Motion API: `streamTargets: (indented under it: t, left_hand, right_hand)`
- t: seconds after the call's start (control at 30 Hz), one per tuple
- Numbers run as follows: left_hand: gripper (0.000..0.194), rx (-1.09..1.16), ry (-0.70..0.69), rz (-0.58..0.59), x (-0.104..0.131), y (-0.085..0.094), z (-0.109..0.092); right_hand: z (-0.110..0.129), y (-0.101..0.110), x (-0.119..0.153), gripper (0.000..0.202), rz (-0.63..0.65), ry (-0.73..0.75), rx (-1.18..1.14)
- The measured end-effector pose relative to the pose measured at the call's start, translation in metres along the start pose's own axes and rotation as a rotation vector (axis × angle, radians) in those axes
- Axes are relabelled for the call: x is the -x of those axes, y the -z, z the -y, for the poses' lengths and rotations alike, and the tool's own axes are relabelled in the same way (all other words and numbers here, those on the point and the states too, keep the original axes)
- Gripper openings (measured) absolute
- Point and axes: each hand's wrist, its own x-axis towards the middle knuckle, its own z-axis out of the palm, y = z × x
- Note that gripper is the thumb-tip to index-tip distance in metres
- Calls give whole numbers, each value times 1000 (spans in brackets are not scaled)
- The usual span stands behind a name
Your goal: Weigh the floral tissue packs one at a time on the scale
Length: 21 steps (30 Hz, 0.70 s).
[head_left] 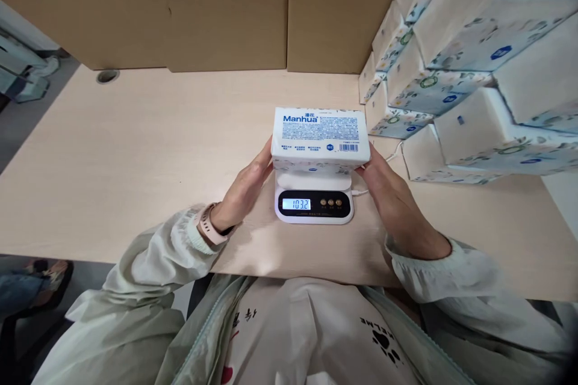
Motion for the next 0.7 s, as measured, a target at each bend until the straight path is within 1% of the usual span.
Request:
streamTargets:
  t: [0.03, 0.1, 0.17, 0.23, 0.27, 0.3, 0.37, 0.4, 0.43, 0.47, 0.5, 0.57, 0.63, 0.7]
  left_hand:
    - [61, -14, -36, -15, -3, -1, -5]
    - [54, -35, -119, -101, -6, 3, -16]
    - [49, -79, -181, -230, -5, 17, -25]
    - [52, -166, -193, -367, 2, 39, -29]
    - [60, -216, -177, -429, 8, 53, -28]
    - [72, -267, -151, -481, 14, 67, -26]
    - [102, -414, -103, -547, 27, 96, -18]
    - [113, -531, -88, -567, 32, 110, -14]
    - [118, -669, -80, -584, 35, 123, -10]
    - [117, -813, -76, -600, 35, 137, -8]
    - [113, -943, -73, -618, 33, 149, -8]
    - [105, -1128, -72, -653, 19, 173, -10]
    - [99, -1230, -65, -684, -5, 194, -16]
    - [92, -1297, -26, -713, -35, 211, -22]
  right_hand:
    - [10, -5, -6, 60, 51, -3, 17]
    - [27, -20, -25, 67, 149, 8, 11]
    - [35, -43, -49, 70, 238, 46, -22]
    - [36, -71, -75, 73, 325, 47, -43]
    - [34, -87, -88, 75, 359, 23, -35]
    - [32, -103, -98, 79, 388, -14, -9]
    - [30, -133, -116, 89, 442, -88, 78]
    - [30, -147, -124, 92, 467, -107, 133]
    - [30, -160, -131, 94, 490, -110, 193]
    - [32, -171, -138, 94, 510, -100, 254]
    - [33, -182, -146, 93, 523, -85, 309]
    - [36, -199, -165, 91, 526, -67, 392]
    - [37, -209, -185, 91, 504, -66, 419]
    - [38, -213, -200, 90, 475, -53, 386]
